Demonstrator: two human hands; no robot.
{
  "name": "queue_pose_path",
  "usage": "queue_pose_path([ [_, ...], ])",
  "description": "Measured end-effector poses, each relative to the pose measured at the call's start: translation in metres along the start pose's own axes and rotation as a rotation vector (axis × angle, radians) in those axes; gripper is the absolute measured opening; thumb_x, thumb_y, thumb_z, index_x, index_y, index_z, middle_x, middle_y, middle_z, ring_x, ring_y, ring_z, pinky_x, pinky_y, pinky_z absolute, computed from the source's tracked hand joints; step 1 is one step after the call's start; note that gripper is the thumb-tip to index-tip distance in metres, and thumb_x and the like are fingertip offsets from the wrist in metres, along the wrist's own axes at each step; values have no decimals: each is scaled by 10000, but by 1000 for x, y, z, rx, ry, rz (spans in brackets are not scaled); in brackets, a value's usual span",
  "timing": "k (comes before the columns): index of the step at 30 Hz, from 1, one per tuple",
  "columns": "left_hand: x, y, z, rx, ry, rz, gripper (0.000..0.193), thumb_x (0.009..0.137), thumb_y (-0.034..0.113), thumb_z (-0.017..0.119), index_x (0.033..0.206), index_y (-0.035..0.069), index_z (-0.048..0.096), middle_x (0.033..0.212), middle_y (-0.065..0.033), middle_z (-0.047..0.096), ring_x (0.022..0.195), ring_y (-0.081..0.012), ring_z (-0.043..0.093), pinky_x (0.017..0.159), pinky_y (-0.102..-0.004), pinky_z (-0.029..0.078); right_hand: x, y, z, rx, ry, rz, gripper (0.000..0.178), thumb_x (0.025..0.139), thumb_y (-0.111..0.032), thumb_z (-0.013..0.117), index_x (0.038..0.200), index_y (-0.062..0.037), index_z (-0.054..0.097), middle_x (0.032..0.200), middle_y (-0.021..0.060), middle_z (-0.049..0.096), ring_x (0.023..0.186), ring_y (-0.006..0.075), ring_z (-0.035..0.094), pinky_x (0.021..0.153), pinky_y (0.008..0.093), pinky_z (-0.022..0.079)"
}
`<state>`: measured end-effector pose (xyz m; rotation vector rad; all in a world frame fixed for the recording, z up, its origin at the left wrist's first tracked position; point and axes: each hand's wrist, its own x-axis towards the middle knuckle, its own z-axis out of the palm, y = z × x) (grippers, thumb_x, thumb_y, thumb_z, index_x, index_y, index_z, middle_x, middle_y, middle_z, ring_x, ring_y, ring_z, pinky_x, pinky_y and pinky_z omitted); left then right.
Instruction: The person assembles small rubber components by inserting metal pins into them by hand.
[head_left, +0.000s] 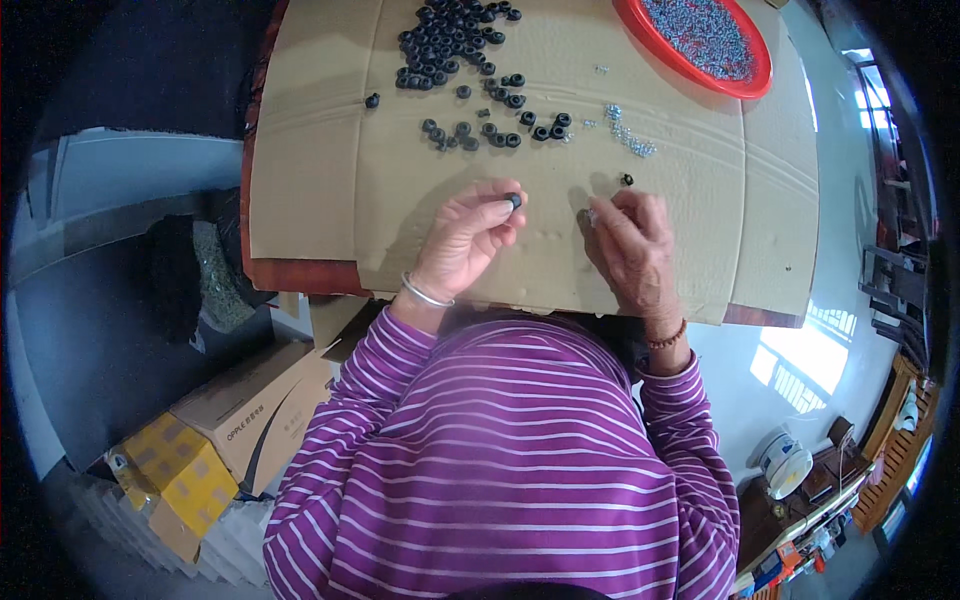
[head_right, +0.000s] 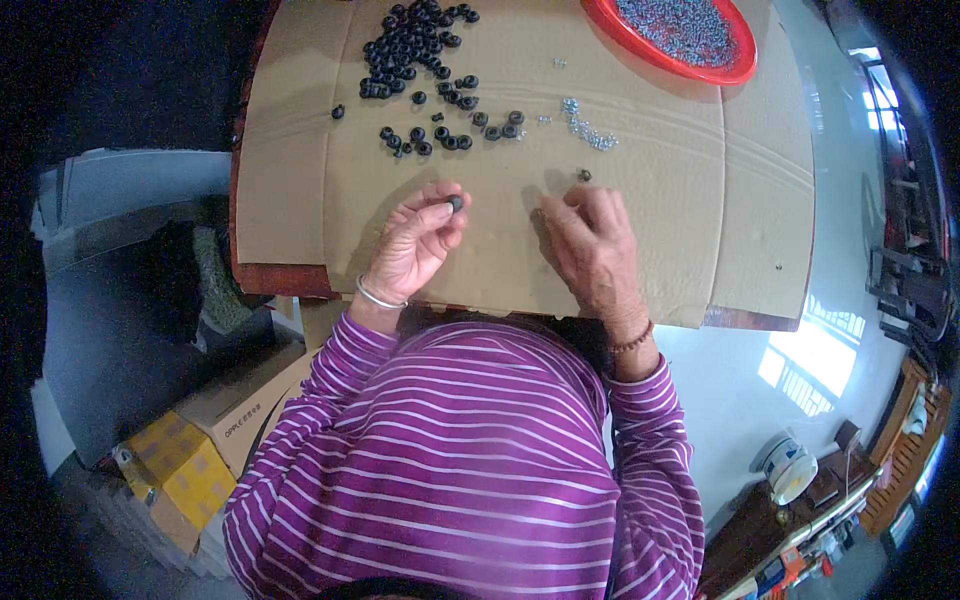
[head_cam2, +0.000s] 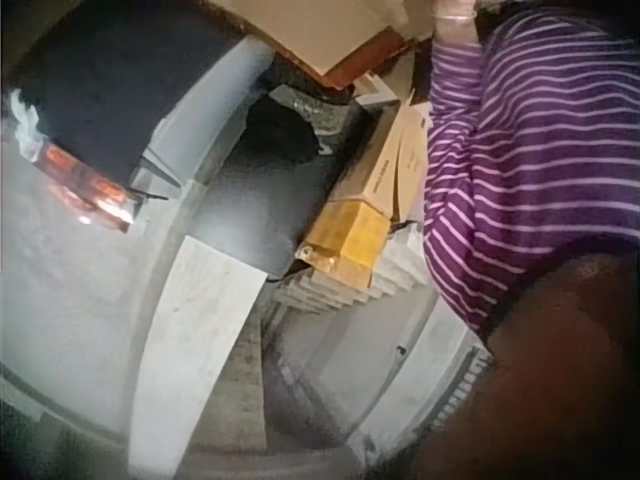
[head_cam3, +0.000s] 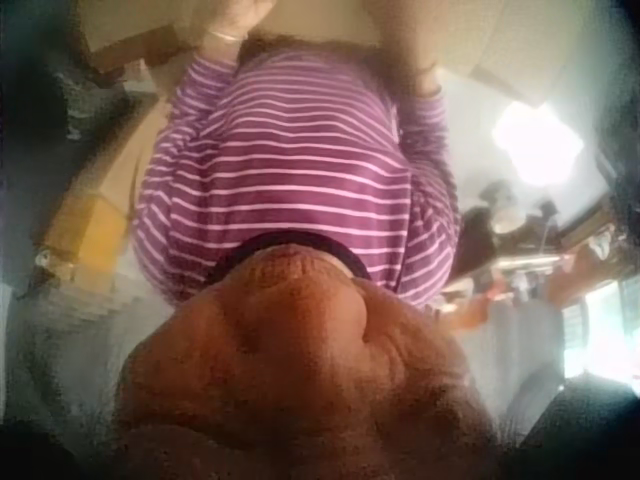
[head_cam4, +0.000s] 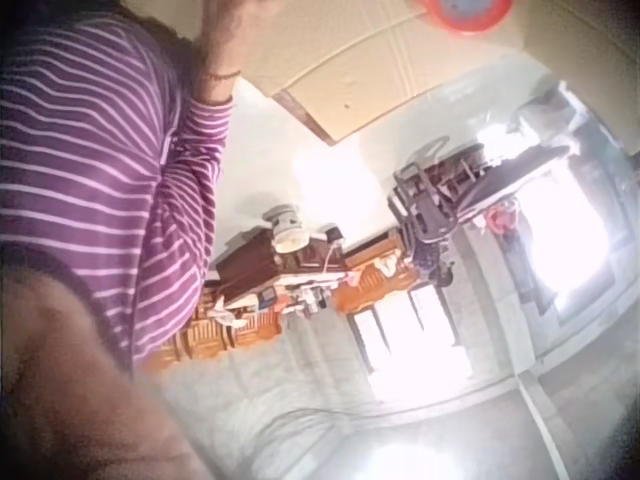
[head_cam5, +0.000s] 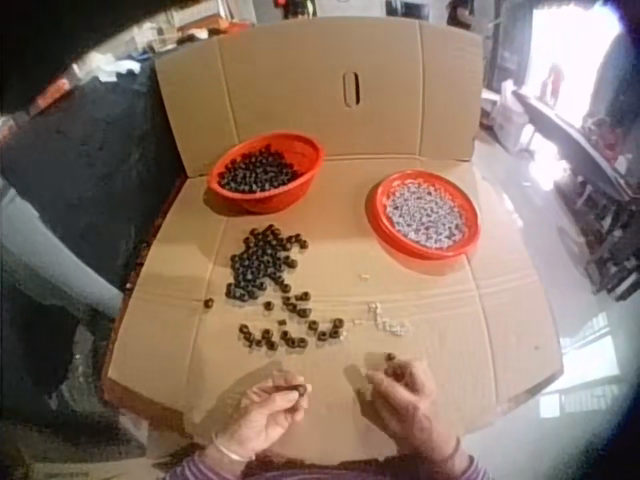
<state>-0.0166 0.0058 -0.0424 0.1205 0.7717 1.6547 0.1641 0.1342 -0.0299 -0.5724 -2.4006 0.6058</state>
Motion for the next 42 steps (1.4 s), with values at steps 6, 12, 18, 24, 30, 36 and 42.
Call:
queue_pose_path([
  [6,1,0,1,-44,-2,-27,202,815,13,553,1016,17,580,902,-73,608,781,-141,603,617,-215,489,-3,-3,5,-75,-54,-12,200,702,18,636,898,-14,608,847,105,523,740,247,521,640,323,444],
  [12,-1,-2,9,-211,-72,-117,192,810,43,556,1001,39,564,874,-50,574,769,-123,568,606,-210,473,-4,-13,3,391,43,250,123,759,47,613,870,-5,596,861,82,584,757,162,563,622,259,455],
  [18,-11,-2,31,-249,-55,-161,196,817,55,555,1012,42,564,904,-57,583,777,-107,580,606,-200,476,8,-45,-13,992,12,521,89,775,63,615,851,21,596,834,44,593,788,88,541,653,219,442],
  [24,-18,-4,40,-172,-31,-160,206,833,75,561,1035,36,568,916,-54,612,780,-108,610,595,-207,486,15,-58,-22,930,33,383,116,743,99,609,839,33,609,816,70,601,800,146,550,697,253,439],
  [30,-26,-1,53,-61,-45,-135,212,839,73,572,1046,28,575,875,-47,621,761,-115,612,609,-230,483,12,-59,-25,789,37,297,134,713,116,613,823,41,604,823,94,603,797,170,549,680,265,432],
  [36,-27,1,55,102,-72,-60,190,832,51,587,1015,1,592,841,-60,622,730,-130,602,626,-248,482,12,-54,-25,845,-13,259,128,696,117,630,786,36,589,796,88,580,779,166,539,655,261,425],
  [42,-24,5,48,264,-150,-63,173,812,21,609,980,-22,598,816,-86,623,698,-133,603,617,-236,503,15,-53,-28,1160,-151,522,118,716,79,641,763,-20,598,738,2,566,632,60,492,555,199,382],
])
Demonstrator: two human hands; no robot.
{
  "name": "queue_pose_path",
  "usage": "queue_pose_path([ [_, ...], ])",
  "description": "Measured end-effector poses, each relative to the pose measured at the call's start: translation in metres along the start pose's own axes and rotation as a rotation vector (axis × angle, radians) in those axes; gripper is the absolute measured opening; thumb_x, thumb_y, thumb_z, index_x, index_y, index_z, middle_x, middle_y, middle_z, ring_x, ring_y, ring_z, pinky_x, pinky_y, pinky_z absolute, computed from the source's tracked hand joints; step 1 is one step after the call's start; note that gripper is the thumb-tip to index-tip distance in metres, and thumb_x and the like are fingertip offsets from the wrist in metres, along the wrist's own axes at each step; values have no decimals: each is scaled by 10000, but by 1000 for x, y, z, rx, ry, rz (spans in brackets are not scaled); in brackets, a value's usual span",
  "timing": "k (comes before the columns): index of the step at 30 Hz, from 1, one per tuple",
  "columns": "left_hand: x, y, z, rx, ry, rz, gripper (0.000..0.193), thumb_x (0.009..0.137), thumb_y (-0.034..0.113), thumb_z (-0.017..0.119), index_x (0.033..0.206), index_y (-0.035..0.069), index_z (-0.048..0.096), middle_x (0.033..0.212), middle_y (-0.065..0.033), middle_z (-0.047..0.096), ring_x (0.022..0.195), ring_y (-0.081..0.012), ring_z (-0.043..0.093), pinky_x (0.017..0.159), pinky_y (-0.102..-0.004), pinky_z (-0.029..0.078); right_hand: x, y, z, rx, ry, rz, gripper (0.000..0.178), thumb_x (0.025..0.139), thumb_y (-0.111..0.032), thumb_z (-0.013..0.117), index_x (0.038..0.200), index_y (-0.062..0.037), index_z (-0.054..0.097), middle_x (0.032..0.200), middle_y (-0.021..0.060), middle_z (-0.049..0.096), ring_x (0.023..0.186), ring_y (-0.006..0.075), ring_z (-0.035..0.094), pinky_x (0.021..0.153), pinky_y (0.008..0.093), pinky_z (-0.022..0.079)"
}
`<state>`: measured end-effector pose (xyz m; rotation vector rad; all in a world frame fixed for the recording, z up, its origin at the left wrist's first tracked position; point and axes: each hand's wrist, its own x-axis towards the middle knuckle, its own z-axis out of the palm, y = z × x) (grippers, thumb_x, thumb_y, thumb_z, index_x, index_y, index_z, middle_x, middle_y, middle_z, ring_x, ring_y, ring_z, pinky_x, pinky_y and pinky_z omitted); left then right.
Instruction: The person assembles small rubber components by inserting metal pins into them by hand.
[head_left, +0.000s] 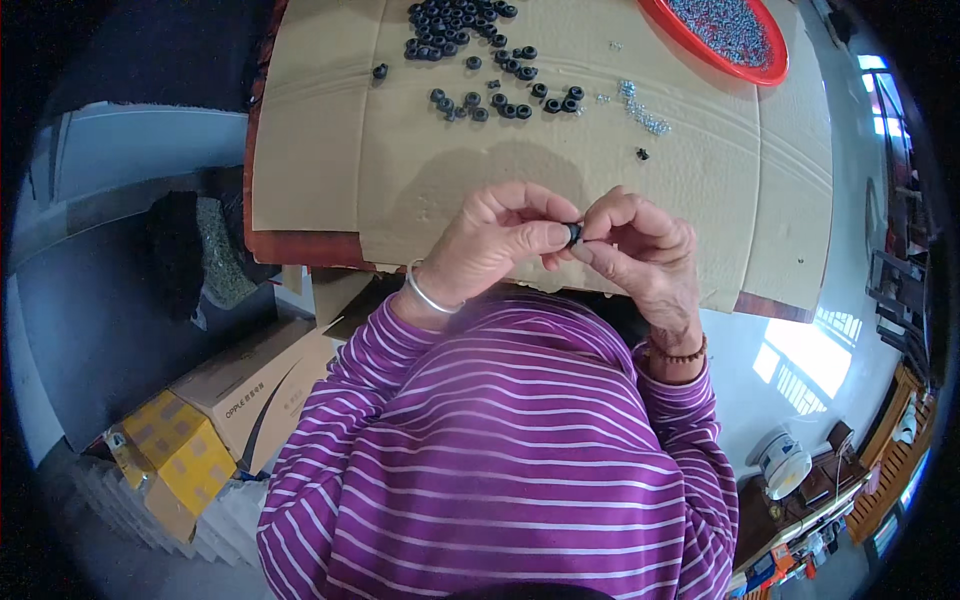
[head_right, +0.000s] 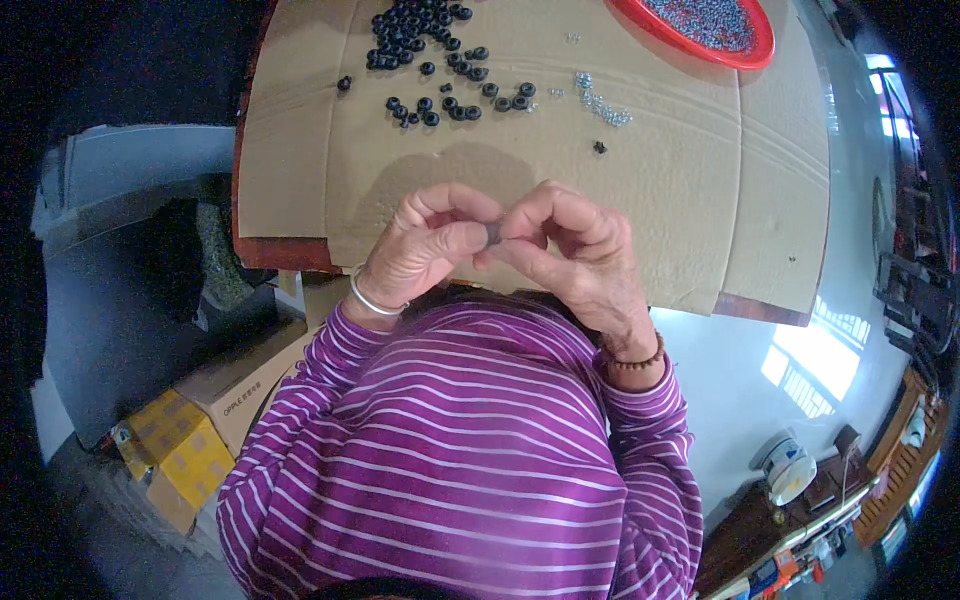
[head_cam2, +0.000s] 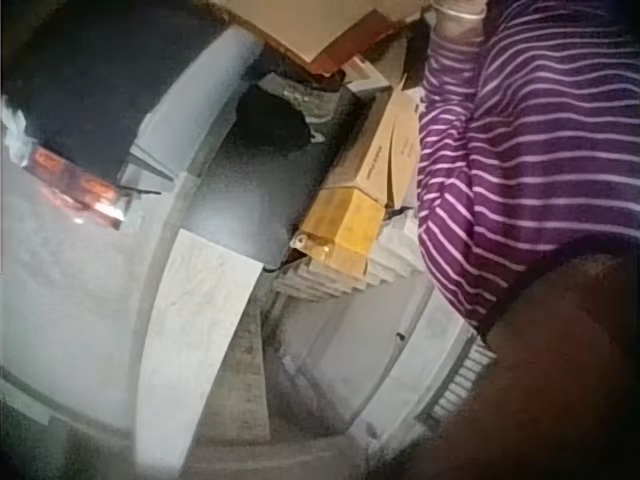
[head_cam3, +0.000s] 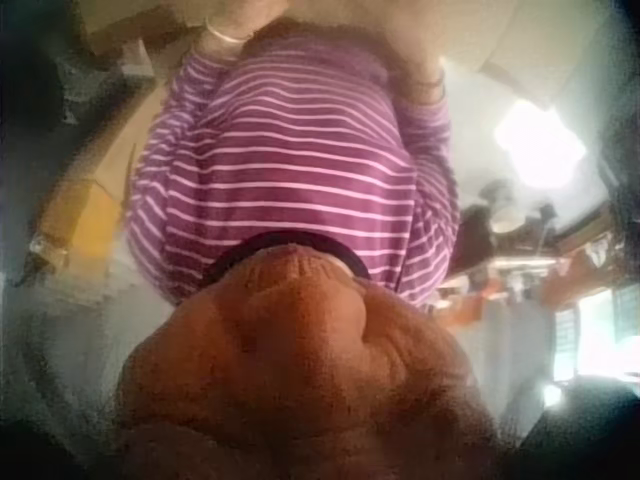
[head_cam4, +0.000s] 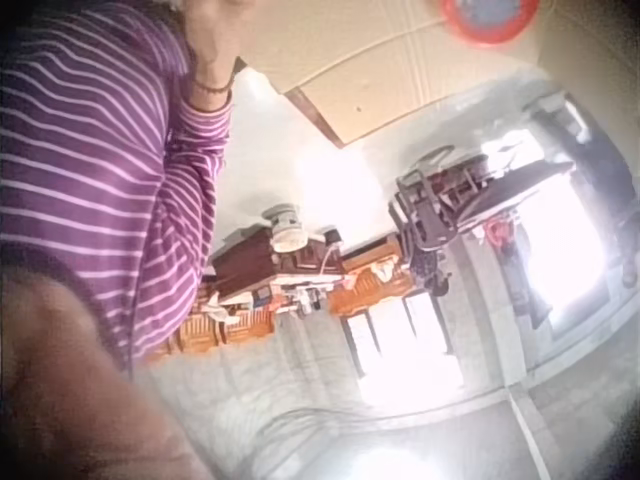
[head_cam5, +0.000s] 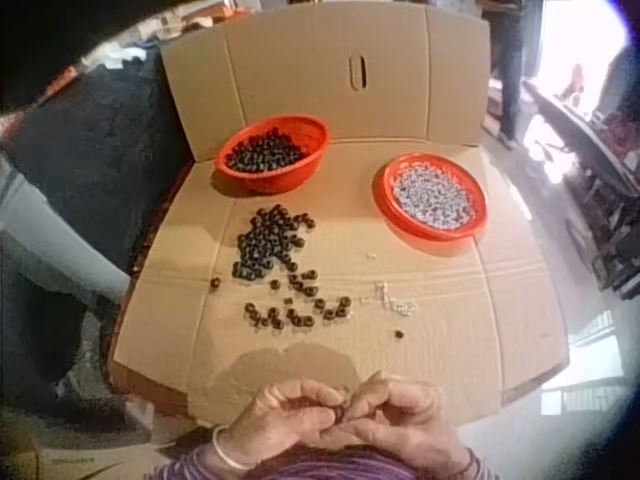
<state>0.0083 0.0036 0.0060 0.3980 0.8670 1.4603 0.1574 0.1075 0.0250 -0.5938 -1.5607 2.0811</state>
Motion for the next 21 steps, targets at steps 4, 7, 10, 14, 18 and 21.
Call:
queue_pose_path([
  [4,-5,1,-5,57,-82,-77,135,794,-11,619,926,-32,601,802,-101,624,665,-140,611,616,-238,520,0,0,-11,138,-115,251,176,707,112,642,837,26,561,773,45,523,750,127,560,702,249,474],
  [7,-11,-4,-7,50,-160,-134,113,782,-32,620,894,-34,601,803,-110,624,680,-150,617,622,-244,525,-1,-6,-4,380,-207,394,242,675,99,677,866,7,561,771,27,517,733,98,538,673,228,455],
  [10,-19,-13,-12,-66,-229,-200,110,775,-27,628,879,-34,596,809,-133,617,701,-172,622,620,-259,527,-3,-2,-5,183,-294,431,273,676,52,709,900,-21,571,774,-3,519,700,64,499,628,201,419],
  [14,-21,-34,-22,-275,-160,-210,92,790,-9,620,875,-19,589,852,-157,605,698,-192,615,596,-256,513,4,3,-2,237,-293,466,283,689,28,713,929,-17,570,773,-14,518,701,51,486,615,194,406],
  [18,-14,-28,-18,-417,-110,-138,94,807,-1,605,899,-9,587,832,-127,606,692,-183,610,595,-262,514,13,0,-3,292,-245,446,245,719,28,677,931,-7,559,753,-8,501,708,63,487,631,197,405],
  [21,-7,-21,-17,-430,-99,-115,114,813,15,607,924,3,582,787,-99,609,686,-169,616,585,-274,523,11,8,1,57,-144,213,172,729,27,651,882,0,577,757,21,517,718,99,496,623,218,401],
])
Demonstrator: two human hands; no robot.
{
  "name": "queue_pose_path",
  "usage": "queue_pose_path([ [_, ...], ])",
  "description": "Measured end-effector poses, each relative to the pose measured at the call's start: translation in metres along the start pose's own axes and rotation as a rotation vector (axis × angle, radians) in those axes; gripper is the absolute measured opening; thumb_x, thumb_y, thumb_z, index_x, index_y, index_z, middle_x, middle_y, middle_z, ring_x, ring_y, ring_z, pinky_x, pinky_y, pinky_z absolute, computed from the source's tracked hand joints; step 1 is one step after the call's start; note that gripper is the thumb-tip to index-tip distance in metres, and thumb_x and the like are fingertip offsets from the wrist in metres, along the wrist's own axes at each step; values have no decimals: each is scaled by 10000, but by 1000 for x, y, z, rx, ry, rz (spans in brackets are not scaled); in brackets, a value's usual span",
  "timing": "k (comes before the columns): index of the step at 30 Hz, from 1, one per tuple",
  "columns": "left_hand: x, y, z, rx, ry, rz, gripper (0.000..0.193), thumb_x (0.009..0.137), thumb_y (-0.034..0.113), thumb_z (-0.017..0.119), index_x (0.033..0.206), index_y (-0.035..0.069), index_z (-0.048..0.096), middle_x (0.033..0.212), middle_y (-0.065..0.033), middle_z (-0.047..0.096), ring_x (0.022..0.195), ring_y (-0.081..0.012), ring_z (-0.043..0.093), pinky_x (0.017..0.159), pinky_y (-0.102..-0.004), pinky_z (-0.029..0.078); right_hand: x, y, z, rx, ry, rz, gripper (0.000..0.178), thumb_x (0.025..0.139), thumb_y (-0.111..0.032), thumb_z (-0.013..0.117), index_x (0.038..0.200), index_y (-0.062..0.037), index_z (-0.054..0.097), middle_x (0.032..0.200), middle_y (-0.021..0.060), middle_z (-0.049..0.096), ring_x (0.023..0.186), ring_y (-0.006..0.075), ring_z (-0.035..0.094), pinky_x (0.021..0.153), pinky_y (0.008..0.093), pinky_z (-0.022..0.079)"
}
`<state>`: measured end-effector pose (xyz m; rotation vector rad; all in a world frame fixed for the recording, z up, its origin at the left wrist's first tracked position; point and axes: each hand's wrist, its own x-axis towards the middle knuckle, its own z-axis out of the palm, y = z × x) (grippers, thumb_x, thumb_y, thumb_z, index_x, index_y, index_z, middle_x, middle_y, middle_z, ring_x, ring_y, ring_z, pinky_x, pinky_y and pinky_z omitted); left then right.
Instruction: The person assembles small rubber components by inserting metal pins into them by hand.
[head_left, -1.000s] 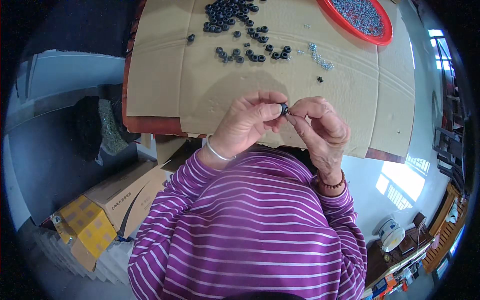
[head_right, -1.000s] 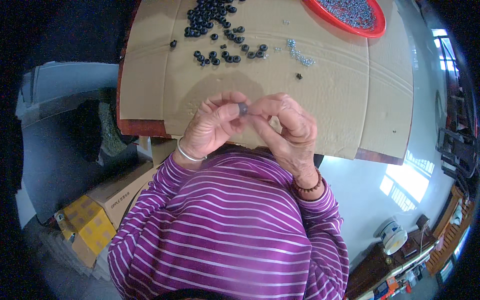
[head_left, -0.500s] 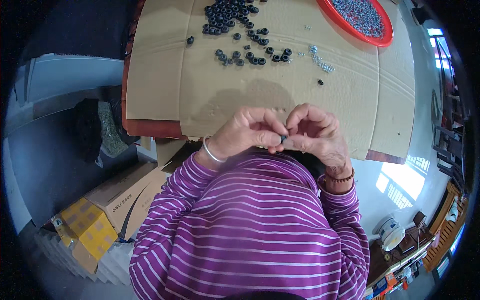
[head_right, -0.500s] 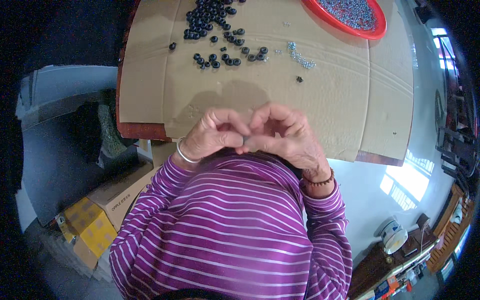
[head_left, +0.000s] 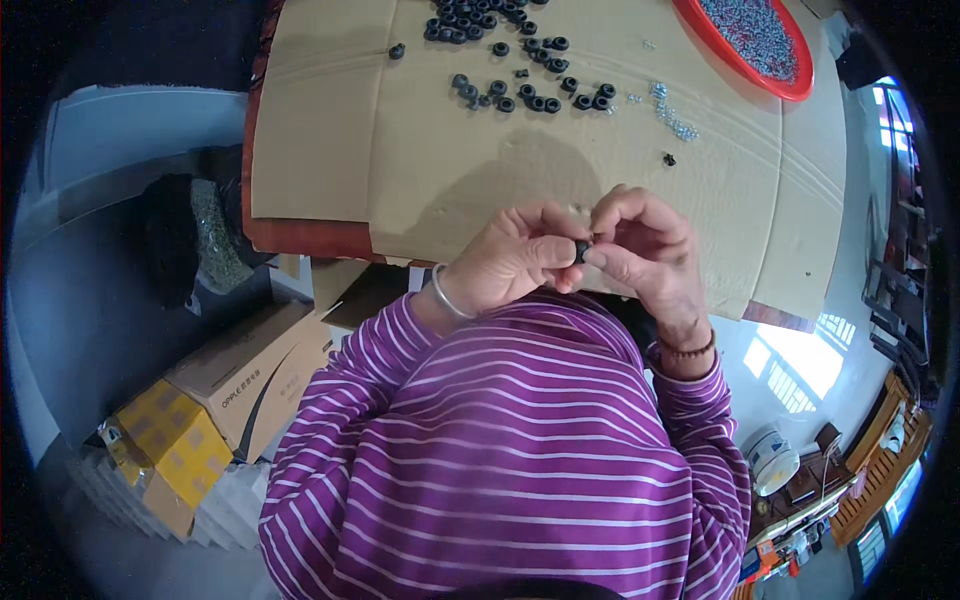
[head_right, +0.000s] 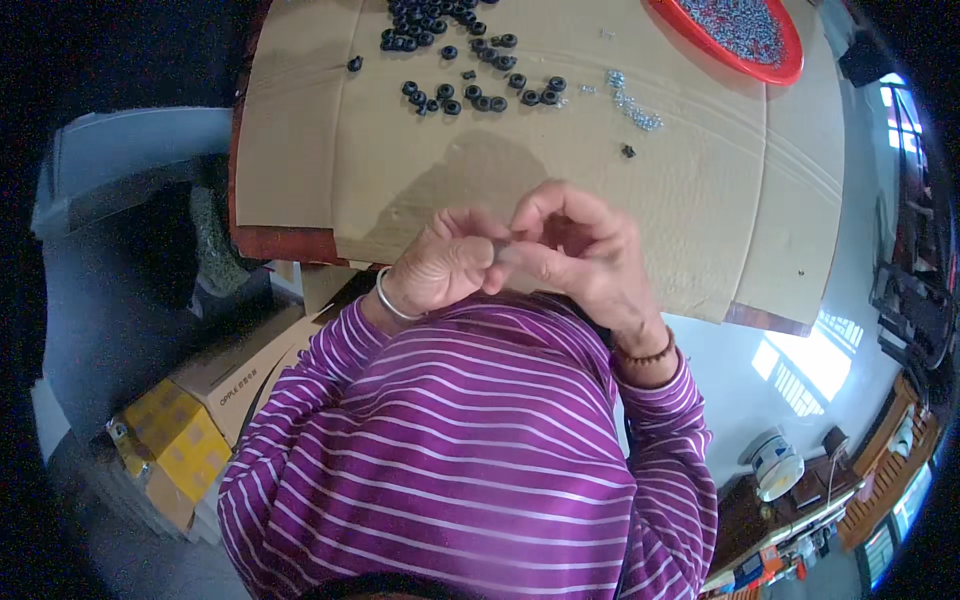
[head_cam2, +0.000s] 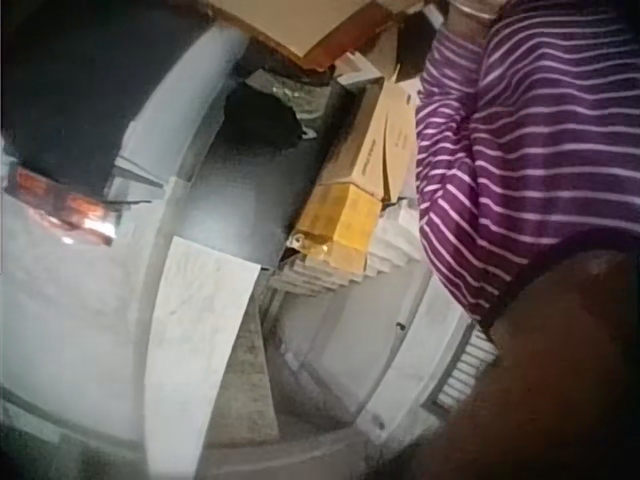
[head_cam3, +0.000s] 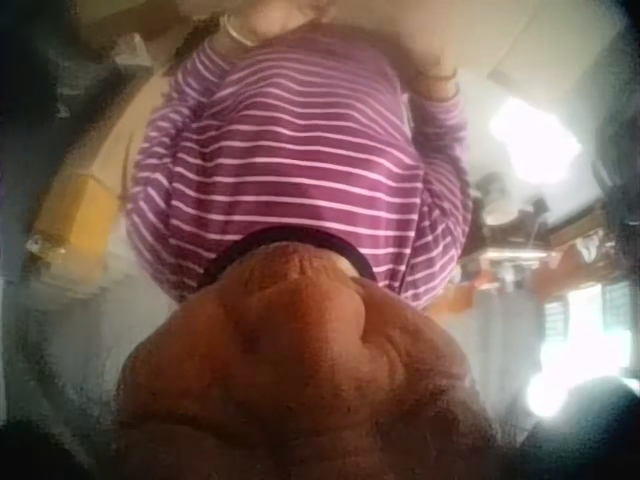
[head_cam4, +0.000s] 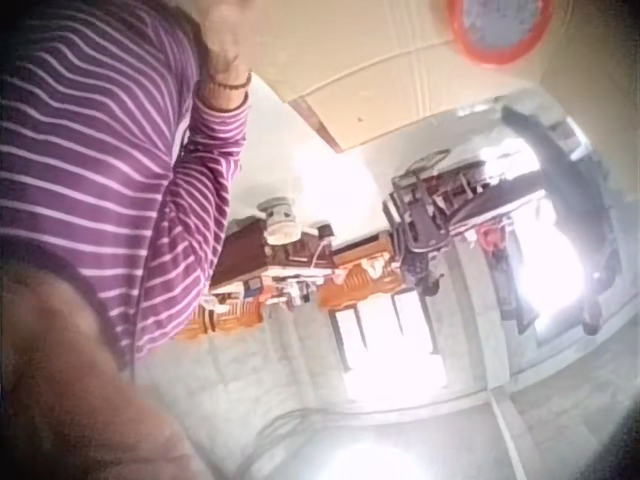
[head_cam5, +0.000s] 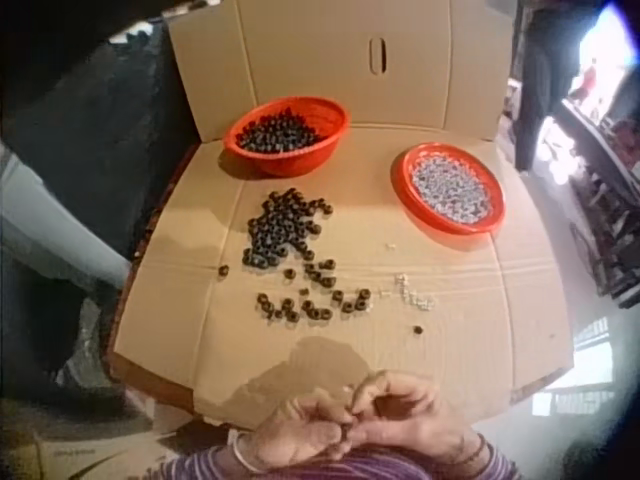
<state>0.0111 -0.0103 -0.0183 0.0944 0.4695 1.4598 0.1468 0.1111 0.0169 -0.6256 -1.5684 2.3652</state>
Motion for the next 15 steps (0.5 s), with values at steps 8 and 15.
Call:
queue_pose_path([
  [8,0,2,5,4,51,118,124,806,32,626,920,20,578,791,-87,614,699,-164,625,572,-278,535,-4,0,12,-496,175,-480,150,664,48,668,797,27,602,796,118,560,738,185,528,644,282,405],
  [15,2,3,11,21,28,122,126,806,30,625,922,9,580,829,-102,611,696,-164,616,579,-277,538,-3,8,9,-504,165,-718,162,648,46,677,784,36,590,789,111,559,729,217,529,629,314,400],
])
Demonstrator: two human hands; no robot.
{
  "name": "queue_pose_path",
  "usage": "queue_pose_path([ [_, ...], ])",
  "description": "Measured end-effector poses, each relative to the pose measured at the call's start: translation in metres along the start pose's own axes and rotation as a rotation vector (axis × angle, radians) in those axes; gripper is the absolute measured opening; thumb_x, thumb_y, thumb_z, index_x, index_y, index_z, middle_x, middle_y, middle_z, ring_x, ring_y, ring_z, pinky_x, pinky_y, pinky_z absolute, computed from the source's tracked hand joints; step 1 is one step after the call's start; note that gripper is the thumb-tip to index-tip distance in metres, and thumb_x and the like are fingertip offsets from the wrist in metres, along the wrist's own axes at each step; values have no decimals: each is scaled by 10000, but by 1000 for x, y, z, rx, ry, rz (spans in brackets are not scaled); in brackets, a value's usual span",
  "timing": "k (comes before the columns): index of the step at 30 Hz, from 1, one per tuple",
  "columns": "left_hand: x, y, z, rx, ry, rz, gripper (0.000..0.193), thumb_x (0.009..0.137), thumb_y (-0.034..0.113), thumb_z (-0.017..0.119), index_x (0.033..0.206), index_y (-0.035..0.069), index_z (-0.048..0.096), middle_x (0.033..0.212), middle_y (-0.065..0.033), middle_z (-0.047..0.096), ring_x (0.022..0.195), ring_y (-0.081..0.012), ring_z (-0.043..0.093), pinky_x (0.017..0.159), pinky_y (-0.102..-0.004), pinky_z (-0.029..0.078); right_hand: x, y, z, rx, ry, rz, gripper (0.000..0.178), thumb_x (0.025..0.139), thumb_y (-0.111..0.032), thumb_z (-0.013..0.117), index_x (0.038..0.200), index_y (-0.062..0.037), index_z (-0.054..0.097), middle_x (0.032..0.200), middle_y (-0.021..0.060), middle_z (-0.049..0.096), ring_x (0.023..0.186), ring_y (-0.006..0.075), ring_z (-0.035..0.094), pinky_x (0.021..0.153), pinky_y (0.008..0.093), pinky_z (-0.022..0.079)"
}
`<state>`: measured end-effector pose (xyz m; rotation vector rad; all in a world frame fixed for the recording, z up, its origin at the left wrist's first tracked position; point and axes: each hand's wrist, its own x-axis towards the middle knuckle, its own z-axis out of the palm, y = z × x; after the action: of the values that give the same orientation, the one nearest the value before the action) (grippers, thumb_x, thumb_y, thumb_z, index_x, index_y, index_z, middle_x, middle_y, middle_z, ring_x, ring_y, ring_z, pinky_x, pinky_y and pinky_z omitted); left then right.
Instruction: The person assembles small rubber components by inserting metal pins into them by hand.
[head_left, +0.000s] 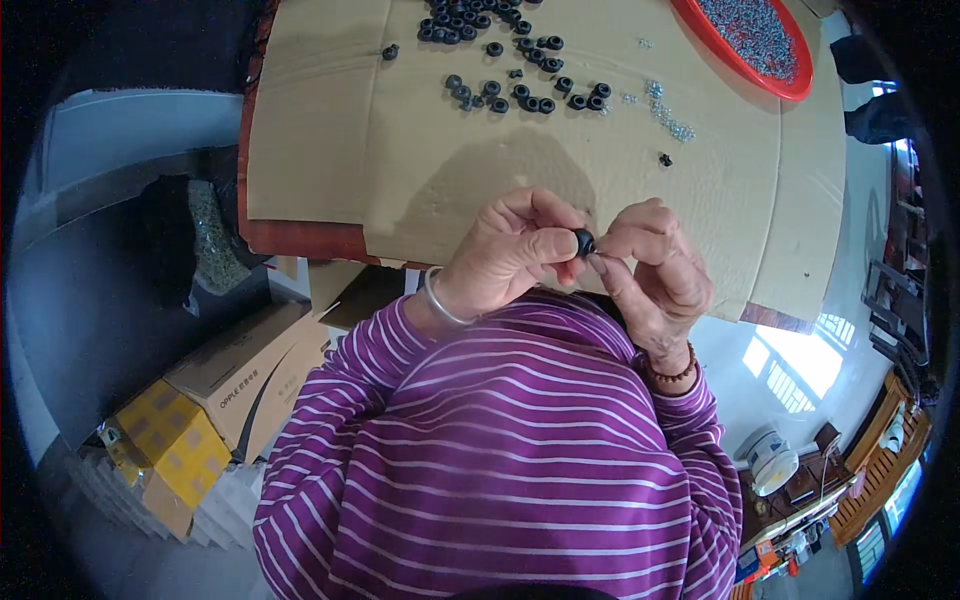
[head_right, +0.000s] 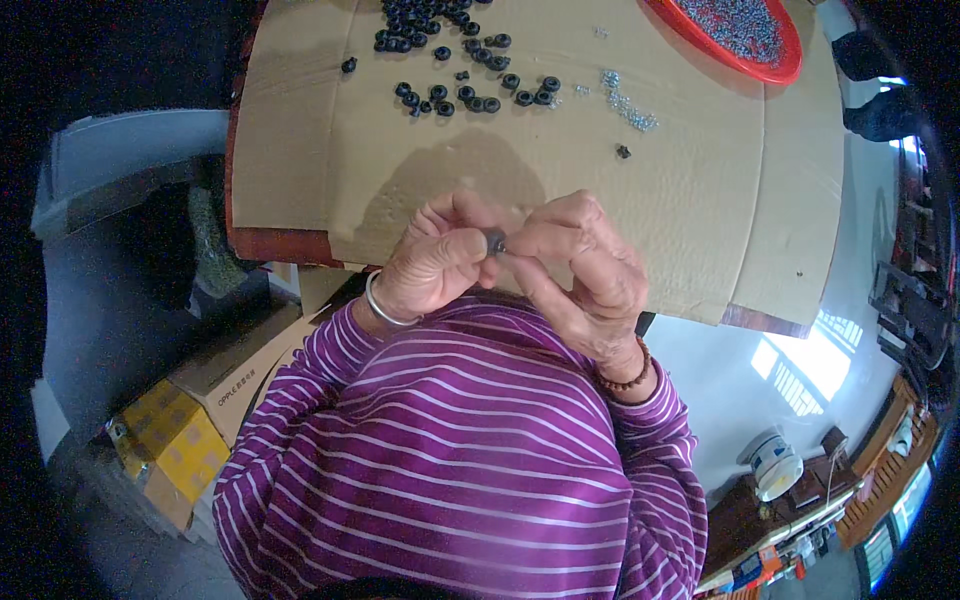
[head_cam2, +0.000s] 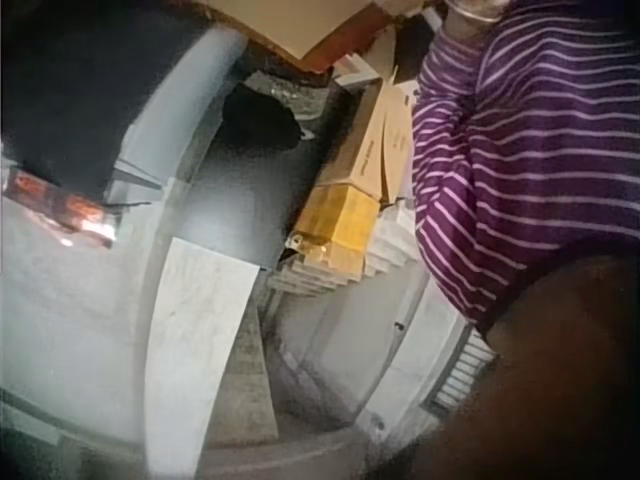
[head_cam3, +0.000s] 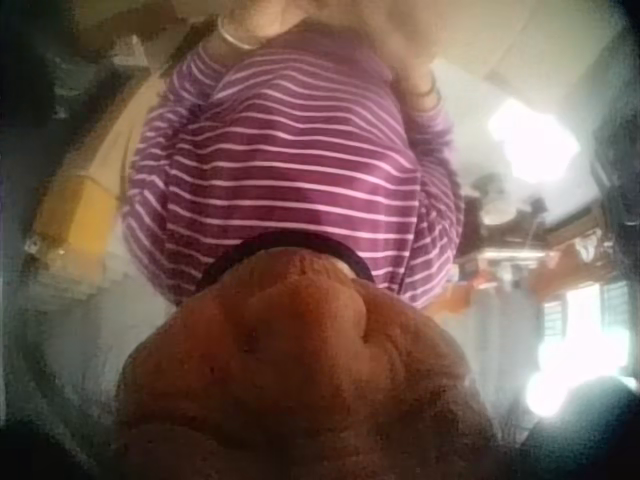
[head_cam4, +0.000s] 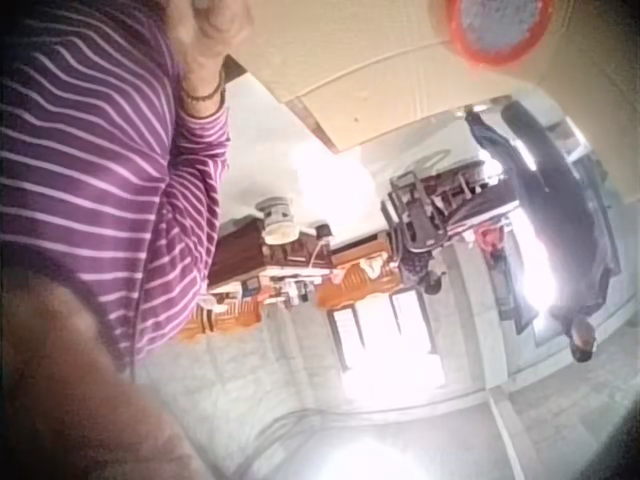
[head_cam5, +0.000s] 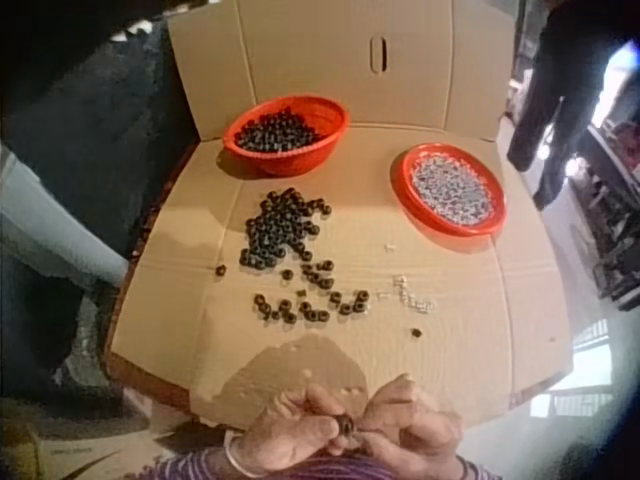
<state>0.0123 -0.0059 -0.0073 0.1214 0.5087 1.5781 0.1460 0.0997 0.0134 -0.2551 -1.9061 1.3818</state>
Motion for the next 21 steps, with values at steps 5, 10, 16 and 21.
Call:
queue_pose_path([
  [5,0,6,-5,214,-9,-16,118,795,4,627,902,-18,582,840,-115,602,685,-163,610,590,-267,533,3,-4,-10,117,-135,227,172,653,66,674,788,21,577,785,78,540,724,181,526,639,294,411],
  [10,2,13,7,304,-86,-74,74,774,-23,638,837,-38,601,800,-110,605,660,-158,611,593,-254,530,7,-5,-14,846,-150,785,176,713,64,661,835,7,547,811,24,503,736,103,507,671,230,423],
  [16,-11,19,-2,643,-130,-106,80,750,-26,663,803,-43,605,754,-121,627,664,-158,636,597,-238,530,-2,-9,-17,482,-408,761,200,709,41,692,833,-37,555,798,-15,516,696,49,479,583,194,351],
  [21,-11,-3,-25,12,-176,-146,115,805,1,598,917,11,574,804,-123,597,665,-150,606,596,-244,504,21,-3,-12,202,-383,522,189,715,-33,690,857,-31,565,812,5,527,684,83,489,596,211,384],
])
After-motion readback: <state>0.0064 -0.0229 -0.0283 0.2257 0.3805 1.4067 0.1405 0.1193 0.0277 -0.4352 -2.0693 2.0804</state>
